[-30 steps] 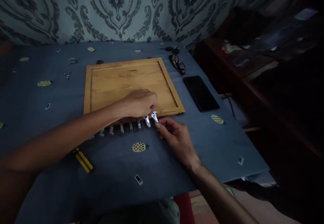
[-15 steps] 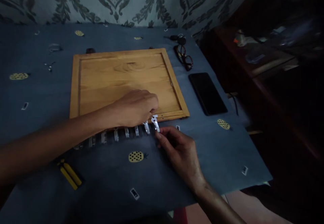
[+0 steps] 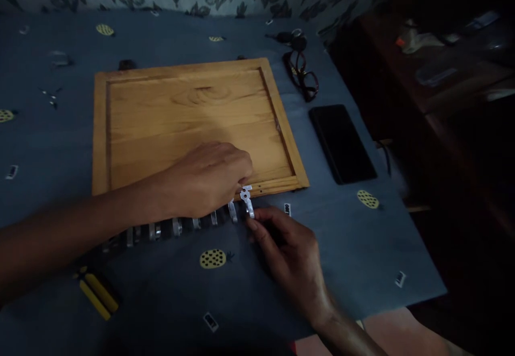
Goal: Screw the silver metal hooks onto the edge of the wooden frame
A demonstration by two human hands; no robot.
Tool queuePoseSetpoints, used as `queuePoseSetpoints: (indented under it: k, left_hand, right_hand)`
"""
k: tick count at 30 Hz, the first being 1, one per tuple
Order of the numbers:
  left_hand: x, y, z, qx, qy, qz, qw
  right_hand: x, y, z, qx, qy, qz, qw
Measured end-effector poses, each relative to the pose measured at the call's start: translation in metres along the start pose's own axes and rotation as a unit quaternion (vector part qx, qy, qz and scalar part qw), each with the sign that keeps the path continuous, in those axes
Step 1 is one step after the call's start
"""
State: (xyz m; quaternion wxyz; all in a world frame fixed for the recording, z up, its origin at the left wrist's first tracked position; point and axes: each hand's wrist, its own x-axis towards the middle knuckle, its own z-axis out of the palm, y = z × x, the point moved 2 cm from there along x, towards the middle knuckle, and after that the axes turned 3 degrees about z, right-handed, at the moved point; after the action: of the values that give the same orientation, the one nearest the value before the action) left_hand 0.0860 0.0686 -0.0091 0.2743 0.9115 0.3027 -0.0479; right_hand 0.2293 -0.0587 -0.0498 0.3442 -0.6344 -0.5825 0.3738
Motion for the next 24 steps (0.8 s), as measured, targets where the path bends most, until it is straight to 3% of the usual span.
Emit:
queuePoseSetpoints:
  k: [24]
  left_hand:
    - [-0.0041, -0.0016, 0.0020, -0.005, 0.017, 0.013, 1.000]
  right_hand:
    - [-0.0001, -0.0002, 0.0012, -0.023, 0.003, -0.042, 0.999]
